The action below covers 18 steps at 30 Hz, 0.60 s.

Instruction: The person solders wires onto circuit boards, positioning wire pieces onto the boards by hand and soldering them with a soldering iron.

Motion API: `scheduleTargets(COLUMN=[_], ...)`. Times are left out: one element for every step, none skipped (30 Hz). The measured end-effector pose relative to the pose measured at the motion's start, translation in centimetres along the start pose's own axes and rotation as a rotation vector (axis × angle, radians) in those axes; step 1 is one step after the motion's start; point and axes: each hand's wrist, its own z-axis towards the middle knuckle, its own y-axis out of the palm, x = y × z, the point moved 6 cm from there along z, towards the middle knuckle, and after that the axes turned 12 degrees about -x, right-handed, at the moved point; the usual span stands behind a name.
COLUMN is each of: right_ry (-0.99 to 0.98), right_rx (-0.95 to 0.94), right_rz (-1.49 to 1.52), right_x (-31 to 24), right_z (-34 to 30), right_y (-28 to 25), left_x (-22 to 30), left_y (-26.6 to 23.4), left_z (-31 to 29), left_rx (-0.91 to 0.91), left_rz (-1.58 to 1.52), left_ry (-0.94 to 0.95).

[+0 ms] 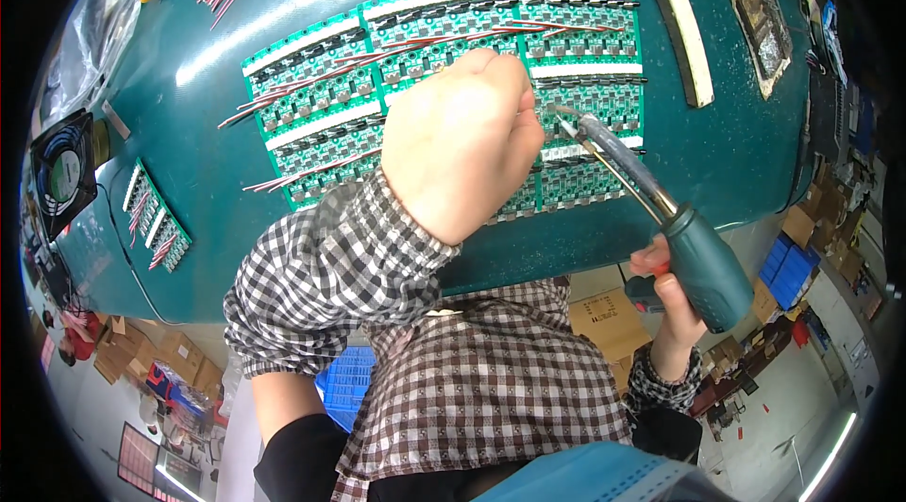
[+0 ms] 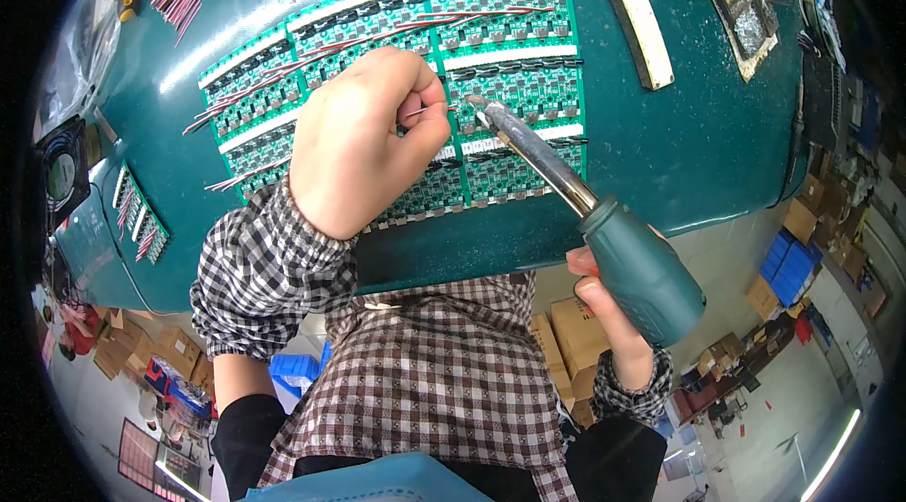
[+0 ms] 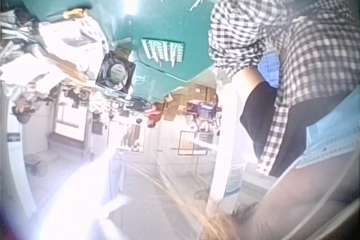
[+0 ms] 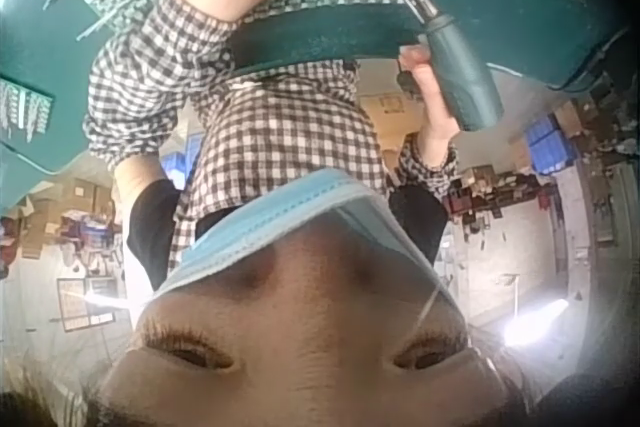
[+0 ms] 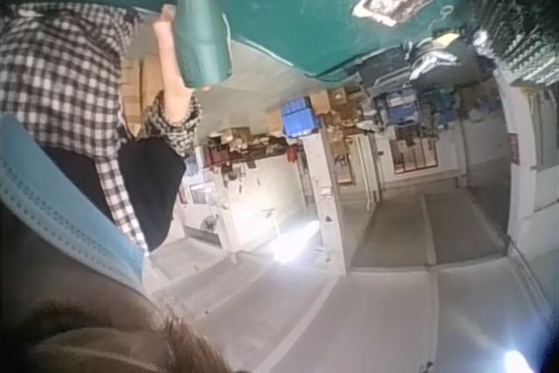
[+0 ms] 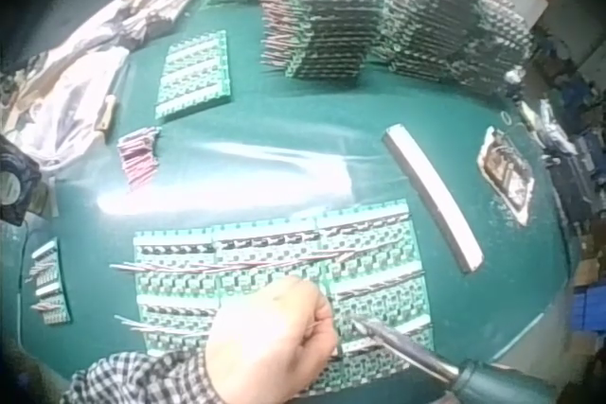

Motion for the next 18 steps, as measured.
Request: scheduleTargets(right_ry=[-0.008,-0.008,-0.008,-0.008,-0.008,-0.011,-0.013,-0.012,-0.003,0.007,0.006,0.015,0.025,0.024,0.016,0.008,0.008,0.011], right_rx=[-0.005,-0.006,-0.007,-0.009,-0.01,-0.013,-0.015,-0.013,-0.02,-0.027,-0.028,-0.022,-0.016,-0.018,-0.016,-0.014,-0.015,-0.013], right_rz=[0.017,0.017,0.013,0.009,0.01,0.011,0.012,0.011,0.002,-0.008,-0.007,-0.01,-0.014,-0.013,-0.021,-0.03,-0.029,-0.029], right_x=[-0.04,-0.08,-0.13,-0.16,-0.14,-0.06,0.0,0.05,0.13,0.2,0.18,0.16,0.17,0.2,0.24,0.23,0.23,0.21], right_z=[0.04,0.09,0.11,0.12,0.11,0.05,-0.01,-0.11,-0.17,-0.22,-0.23,-0.21,-0.19,-0.19,-0.21,-0.21,-0.18,-0.17], right_y=[-0.01,0.0,0.01,0.02,0.02,0.04,0.07,0.03,-0.01,-0.01,0.05,0.1,0.12,0.11,0.05,0.01,0.01,0.01], left_x=[-0.03,-0.07,-0.07,-0.05,-0.02,-0.02,-0.03,-0.03,0.0,0.01,0.03,0.03,0.01,-0.03,-0.07,-0.09,-0.09,-0.09], left_y=[-0.01,0.0,0.02,0.0,-0.06,-0.05,0.0,0.07,0.06,0.02,-0.02,-0.08,-0.06,0.01,0.07,0.07,0.04,-0.01], left_z=[0.01,0.02,0.04,0.04,0.02,0.02,0.03,0.05,0.05,0.04,0.02,0.0,-0.03,-0.06,-0.06,-0.04,-0.01,0.0], left_rx=[0.0,-0.002,-0.004,-0.004,0.003,0.009,0.008,0.003,-0.001,0.0,0.001,0.004,0.005,0.004,0.003,0.004,0.009,0.013], left_rz=[0.0,-0.003,-0.007,-0.006,-0.009,-0.014,-0.015,-0.01,-0.002,0.0,-0.006,-0.011,-0.01,-0.007,-0.003,-0.002,-0.008,-0.015], left_ry=[0.0,0.002,0.003,0.002,0.004,0.007,0.008,0.009,0.008,0.008,0.011,0.014,0.012,0.006,0.0,0.0,0.003,0.006])
